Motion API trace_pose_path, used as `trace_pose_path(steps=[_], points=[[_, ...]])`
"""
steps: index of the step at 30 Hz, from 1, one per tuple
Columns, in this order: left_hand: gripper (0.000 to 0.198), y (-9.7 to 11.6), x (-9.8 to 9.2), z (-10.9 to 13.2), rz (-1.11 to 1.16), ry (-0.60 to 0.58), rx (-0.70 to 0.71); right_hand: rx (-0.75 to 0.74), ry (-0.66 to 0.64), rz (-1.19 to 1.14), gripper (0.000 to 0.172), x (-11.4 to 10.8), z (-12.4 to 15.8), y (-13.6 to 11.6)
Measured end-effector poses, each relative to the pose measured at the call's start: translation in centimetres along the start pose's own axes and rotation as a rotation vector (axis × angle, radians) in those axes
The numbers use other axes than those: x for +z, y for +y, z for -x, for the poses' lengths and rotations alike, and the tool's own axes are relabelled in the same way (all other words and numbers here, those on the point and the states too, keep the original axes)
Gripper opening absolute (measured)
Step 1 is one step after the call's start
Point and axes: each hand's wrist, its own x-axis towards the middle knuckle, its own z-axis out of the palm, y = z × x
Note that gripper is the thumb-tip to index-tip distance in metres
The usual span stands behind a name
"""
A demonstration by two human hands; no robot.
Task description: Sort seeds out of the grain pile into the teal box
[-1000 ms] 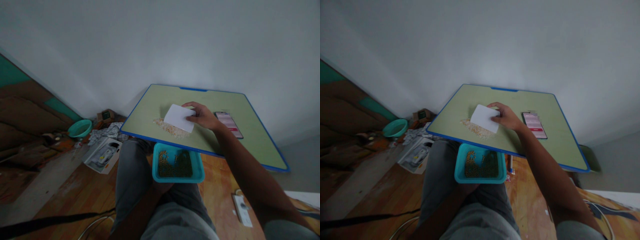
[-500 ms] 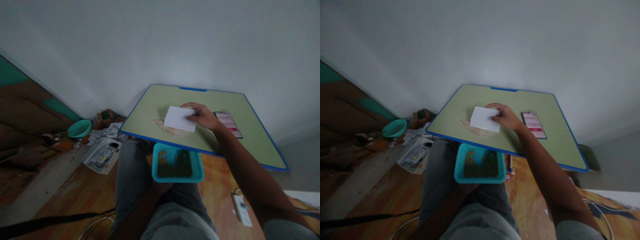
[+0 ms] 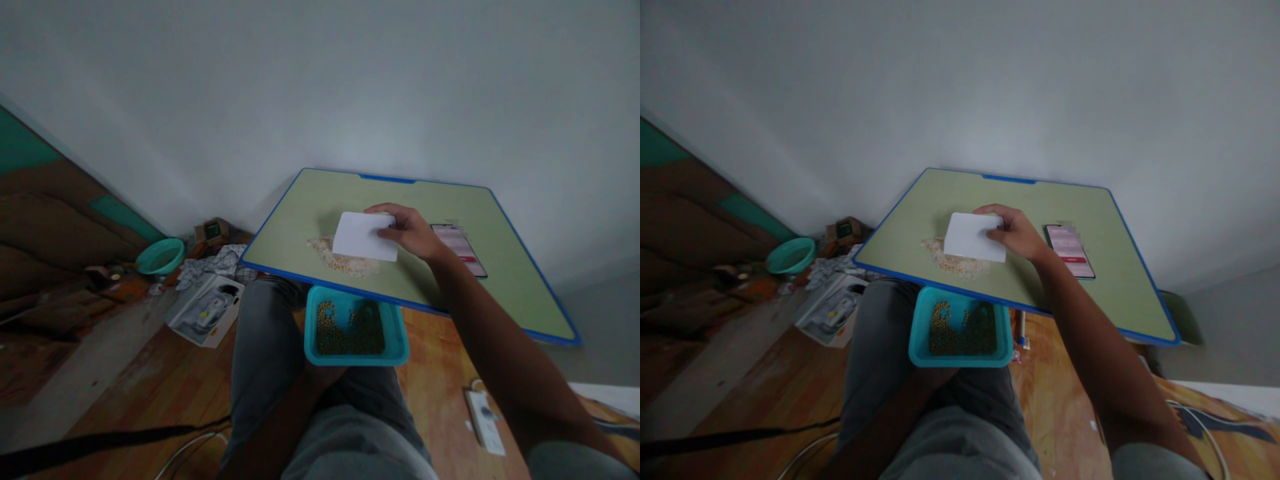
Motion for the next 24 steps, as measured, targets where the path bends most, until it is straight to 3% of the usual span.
trace_pose_path(steps=[6, 16, 24], points=[[0.055, -0.2, 0.3, -0.3, 0.011, 0.014, 0.054, 0.072, -0.058, -0.005, 0.046, 0.0, 0.2, -0.2], [0.05, -0.2, -1.9, 0.2, 0.007, 0.003, 0.051, 0.093, -0.086, -0.035, 0.045, 0.3, 0.4, -0.8], [0.053, 0.0, -0.6, -0.2, 0.006, 0.026, 0.033, 0.072, -0.039, 0.022, 0.046, 0.0, 0.4, -0.7]])
